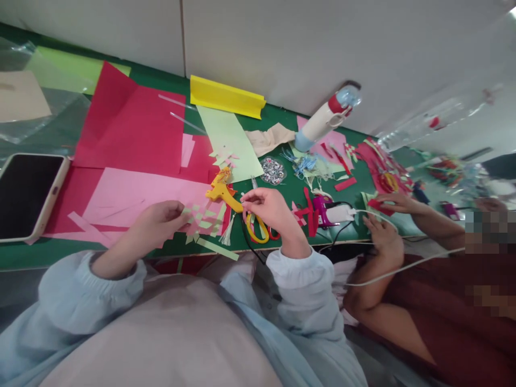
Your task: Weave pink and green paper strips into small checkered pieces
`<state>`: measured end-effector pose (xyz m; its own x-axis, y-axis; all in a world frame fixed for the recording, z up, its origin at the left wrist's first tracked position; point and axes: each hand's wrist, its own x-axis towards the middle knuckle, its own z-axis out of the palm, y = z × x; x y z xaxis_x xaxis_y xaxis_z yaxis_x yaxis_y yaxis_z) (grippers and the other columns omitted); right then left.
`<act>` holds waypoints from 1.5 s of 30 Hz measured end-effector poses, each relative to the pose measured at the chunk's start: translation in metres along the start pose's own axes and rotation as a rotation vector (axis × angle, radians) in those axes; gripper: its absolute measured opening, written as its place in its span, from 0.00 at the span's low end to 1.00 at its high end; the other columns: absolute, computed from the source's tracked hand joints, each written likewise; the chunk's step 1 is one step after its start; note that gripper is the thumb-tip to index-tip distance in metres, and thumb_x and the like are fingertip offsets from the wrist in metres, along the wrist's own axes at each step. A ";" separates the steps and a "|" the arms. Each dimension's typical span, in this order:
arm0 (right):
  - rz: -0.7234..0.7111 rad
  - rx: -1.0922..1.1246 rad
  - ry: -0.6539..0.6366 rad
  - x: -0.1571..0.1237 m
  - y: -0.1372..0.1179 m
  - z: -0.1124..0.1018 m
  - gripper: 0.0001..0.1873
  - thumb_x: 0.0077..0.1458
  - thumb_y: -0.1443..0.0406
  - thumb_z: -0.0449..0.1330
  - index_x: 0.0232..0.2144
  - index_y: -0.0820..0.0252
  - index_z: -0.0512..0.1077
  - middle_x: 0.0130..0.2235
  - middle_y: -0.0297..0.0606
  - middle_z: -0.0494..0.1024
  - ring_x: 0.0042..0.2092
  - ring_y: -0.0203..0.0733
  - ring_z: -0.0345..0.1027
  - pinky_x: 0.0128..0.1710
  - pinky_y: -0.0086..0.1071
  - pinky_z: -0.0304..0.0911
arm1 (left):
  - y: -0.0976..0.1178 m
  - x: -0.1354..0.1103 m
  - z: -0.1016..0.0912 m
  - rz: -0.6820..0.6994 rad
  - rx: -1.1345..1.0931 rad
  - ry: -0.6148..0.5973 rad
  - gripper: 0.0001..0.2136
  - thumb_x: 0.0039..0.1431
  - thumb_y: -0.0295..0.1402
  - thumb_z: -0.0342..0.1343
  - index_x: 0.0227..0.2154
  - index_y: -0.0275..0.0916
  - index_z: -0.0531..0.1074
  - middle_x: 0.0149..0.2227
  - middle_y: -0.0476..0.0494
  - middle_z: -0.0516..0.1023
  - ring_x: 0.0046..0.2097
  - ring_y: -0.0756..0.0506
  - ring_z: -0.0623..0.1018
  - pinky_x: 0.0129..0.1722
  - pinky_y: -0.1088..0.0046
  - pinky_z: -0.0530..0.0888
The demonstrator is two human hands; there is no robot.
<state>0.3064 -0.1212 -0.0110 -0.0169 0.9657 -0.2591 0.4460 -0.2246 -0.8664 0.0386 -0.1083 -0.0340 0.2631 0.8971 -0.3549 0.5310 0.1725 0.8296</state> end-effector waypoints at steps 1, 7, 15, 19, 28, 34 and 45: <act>0.004 0.032 -0.052 0.000 -0.003 0.005 0.04 0.48 0.68 0.63 0.30 0.62 0.76 0.24 0.34 0.78 0.25 0.35 0.72 0.28 0.28 0.68 | 0.000 -0.001 -0.003 -0.015 0.037 0.009 0.15 0.48 0.48 0.56 0.22 0.40 0.71 0.22 0.48 0.75 0.22 0.48 0.71 0.21 0.74 0.64; -0.014 0.351 -0.253 0.001 -0.023 0.036 0.09 0.42 0.66 0.68 0.30 0.62 0.77 0.30 0.35 0.80 0.30 0.33 0.73 0.35 0.29 0.71 | -0.002 -0.006 -0.015 -0.010 0.236 0.103 0.18 0.51 0.49 0.55 0.37 0.40 0.75 0.28 0.47 0.79 0.29 0.45 0.77 0.26 0.72 0.69; -0.021 0.503 -0.209 -0.006 -0.035 0.083 0.10 0.40 0.64 0.70 0.29 0.59 0.77 0.27 0.31 0.78 0.27 0.33 0.72 0.29 0.29 0.72 | -0.013 -0.032 -0.016 0.273 0.627 0.532 0.20 0.60 0.42 0.52 0.53 0.38 0.69 0.43 0.35 0.78 0.43 0.37 0.78 0.41 0.59 0.74; -0.016 0.513 -0.167 -0.011 -0.035 0.104 0.12 0.41 0.62 0.70 0.31 0.60 0.78 0.27 0.33 0.79 0.27 0.34 0.73 0.33 0.31 0.73 | -0.017 -0.047 -0.015 0.676 0.488 0.606 0.10 0.59 0.31 0.56 0.43 0.41 0.75 0.38 0.42 0.79 0.40 0.44 0.78 0.42 0.68 0.75; -0.113 0.553 -0.150 -0.035 -0.041 0.129 0.08 0.48 0.65 0.66 0.34 0.57 0.80 0.33 0.34 0.82 0.35 0.37 0.77 0.40 0.33 0.74 | -0.027 -0.065 -0.012 0.766 0.286 0.567 0.05 0.56 0.27 0.59 0.36 0.41 0.77 0.33 0.47 0.80 0.33 0.50 0.79 0.32 0.76 0.75; -0.092 0.520 -0.131 -0.040 -0.043 0.136 0.08 0.48 0.64 0.66 0.34 0.55 0.79 0.35 0.33 0.82 0.35 0.37 0.76 0.40 0.34 0.75 | -0.030 -0.070 -0.012 0.621 0.272 0.561 0.05 0.58 0.34 0.57 0.33 0.44 0.78 0.33 0.47 0.82 0.33 0.48 0.79 0.33 0.73 0.76; -0.009 0.626 -0.098 -0.035 -0.050 0.140 0.21 0.36 0.57 0.73 0.32 0.57 0.71 0.28 0.29 0.76 0.29 0.33 0.72 0.33 0.29 0.73 | -0.034 -0.068 -0.015 0.665 0.234 0.548 0.05 0.58 0.33 0.57 0.34 0.44 0.78 0.34 0.47 0.82 0.34 0.48 0.80 0.35 0.73 0.76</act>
<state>0.1600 -0.1624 -0.0185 -0.1137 0.9581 -0.2629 -0.1620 -0.2790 -0.9465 -0.0093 -0.1691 -0.0320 0.1856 0.8609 0.4737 0.5726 -0.4865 0.6599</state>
